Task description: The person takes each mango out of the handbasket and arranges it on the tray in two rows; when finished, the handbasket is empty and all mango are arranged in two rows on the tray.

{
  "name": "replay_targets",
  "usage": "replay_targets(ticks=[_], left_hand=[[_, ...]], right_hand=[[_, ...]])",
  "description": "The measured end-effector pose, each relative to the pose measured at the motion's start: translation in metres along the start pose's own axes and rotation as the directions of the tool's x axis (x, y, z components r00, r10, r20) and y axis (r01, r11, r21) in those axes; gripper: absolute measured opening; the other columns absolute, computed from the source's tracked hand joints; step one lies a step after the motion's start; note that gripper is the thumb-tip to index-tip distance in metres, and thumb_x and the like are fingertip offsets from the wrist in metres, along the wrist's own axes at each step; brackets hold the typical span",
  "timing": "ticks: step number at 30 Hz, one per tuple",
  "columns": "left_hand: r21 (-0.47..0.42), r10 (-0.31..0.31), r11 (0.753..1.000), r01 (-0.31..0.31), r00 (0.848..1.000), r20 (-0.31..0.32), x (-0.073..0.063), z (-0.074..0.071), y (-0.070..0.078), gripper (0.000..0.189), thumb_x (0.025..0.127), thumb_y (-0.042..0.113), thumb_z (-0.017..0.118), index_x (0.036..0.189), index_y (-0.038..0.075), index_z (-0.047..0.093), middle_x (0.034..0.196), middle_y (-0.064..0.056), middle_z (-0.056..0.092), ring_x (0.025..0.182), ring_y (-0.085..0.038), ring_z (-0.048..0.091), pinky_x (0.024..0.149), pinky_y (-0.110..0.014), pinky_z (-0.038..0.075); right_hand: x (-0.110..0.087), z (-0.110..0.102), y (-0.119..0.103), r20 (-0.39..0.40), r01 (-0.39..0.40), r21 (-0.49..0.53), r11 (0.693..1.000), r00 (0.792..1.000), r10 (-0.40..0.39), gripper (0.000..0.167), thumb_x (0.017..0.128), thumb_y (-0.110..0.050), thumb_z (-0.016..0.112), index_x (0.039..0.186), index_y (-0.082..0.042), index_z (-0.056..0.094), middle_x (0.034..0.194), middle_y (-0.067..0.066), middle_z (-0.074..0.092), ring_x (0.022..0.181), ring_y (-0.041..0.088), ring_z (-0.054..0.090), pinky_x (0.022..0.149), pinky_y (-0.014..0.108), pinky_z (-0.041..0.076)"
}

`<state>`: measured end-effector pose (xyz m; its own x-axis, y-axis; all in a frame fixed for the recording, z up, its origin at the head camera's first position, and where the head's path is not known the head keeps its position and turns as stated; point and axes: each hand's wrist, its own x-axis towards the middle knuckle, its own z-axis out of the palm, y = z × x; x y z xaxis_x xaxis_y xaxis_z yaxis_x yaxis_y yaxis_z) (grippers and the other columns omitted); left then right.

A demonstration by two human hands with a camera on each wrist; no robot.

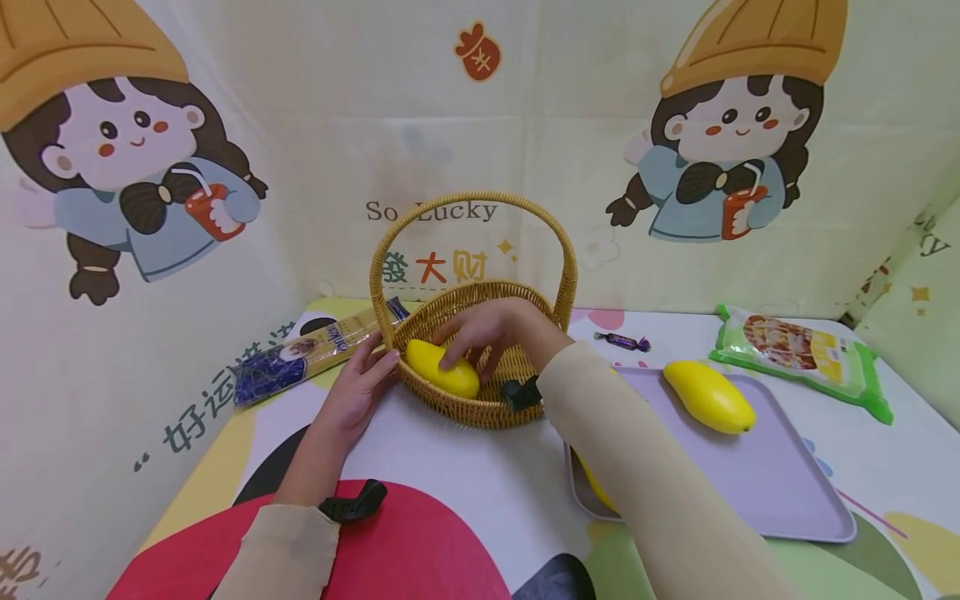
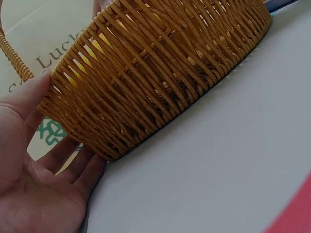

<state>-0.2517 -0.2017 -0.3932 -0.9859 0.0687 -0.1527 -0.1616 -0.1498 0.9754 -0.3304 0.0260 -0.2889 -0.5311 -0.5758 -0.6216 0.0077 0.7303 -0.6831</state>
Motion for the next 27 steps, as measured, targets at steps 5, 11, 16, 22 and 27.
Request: replay_targets(ticks=[5, 11, 16, 22, 27], left_hand=[[0.004, 0.002, 1.0, -0.002, 1.0, -0.001, 0.001, 0.0, 0.0, 0.071, 0.105, 0.031, 0.061, 0.166, 0.03, 0.024, 0.17, -0.005, 0.027, 0.154, -0.023, 0.033, 0.129, -0.04, 0.026], [-0.007, -0.009, 1.0, 0.009, 1.0, -0.003, 0.001, -0.001, -0.001, 0.071, 0.105, 0.03, 0.061, 0.165, 0.031, 0.024, 0.17, -0.004, 0.028, 0.154, -0.022, 0.032, 0.129, -0.039, 0.026], [-0.005, -0.013, 1.0, 0.013, 1.0, -0.001, 0.001, -0.002, -0.002, 0.072, 0.105, 0.031, 0.062, 0.166, 0.031, 0.023, 0.17, -0.004, 0.027, 0.154, -0.022, 0.033, 0.129, -0.039, 0.026], [-0.013, -0.017, 1.0, 0.017, 1.0, 0.001, 0.0, -0.002, -0.002, 0.072, 0.105, 0.031, 0.062, 0.166, 0.031, 0.023, 0.17, -0.004, 0.028, 0.154, -0.021, 0.034, 0.129, -0.039, 0.026], [-0.005, -0.011, 1.0, 0.011, 1.0, 0.008, 0.0, -0.002, -0.002, 0.073, 0.105, 0.03, 0.062, 0.166, 0.031, 0.022, 0.17, -0.004, 0.028, 0.154, -0.022, 0.034, 0.129, -0.039, 0.026]], right_hand=[[-0.003, -0.004, 0.005, 0.014, 0.016, 0.041, 0.999, 1.0, -0.017, 0.071, 0.09, -0.031, 0.077, 0.154, -0.026, 0.047, 0.143, 0.008, 0.053, 0.121, 0.034, 0.062, 0.091, 0.045, 0.063], [-0.006, -0.002, 0.004, 0.05, 0.023, 0.047, 0.999, 0.998, -0.025, 0.073, 0.089, -0.032, 0.079, 0.154, -0.03, 0.046, 0.137, 0.012, 0.053, 0.115, 0.034, 0.064, 0.091, 0.046, 0.063], [-0.008, 0.0, 0.002, 0.043, 0.026, 0.032, 0.999, 0.999, -0.027, 0.075, 0.088, -0.032, 0.081, 0.154, -0.035, 0.046, 0.139, 0.011, 0.051, 0.118, 0.034, 0.062, 0.091, 0.048, 0.063], [-0.013, 0.001, 0.004, -0.011, 0.067, 0.003, 0.998, 0.998, -0.067, 0.076, 0.086, -0.032, 0.082, 0.154, -0.038, 0.047, 0.147, 0.007, 0.047, 0.123, 0.034, 0.059, 0.09, 0.047, 0.062], [-0.022, 0.002, 0.008, -0.08, 0.125, -0.022, 0.992, 0.989, -0.127, 0.075, 0.086, -0.035, 0.082, 0.153, -0.039, 0.047, 0.147, 0.005, 0.047, 0.123, 0.033, 0.057, 0.089, 0.047, 0.063]])
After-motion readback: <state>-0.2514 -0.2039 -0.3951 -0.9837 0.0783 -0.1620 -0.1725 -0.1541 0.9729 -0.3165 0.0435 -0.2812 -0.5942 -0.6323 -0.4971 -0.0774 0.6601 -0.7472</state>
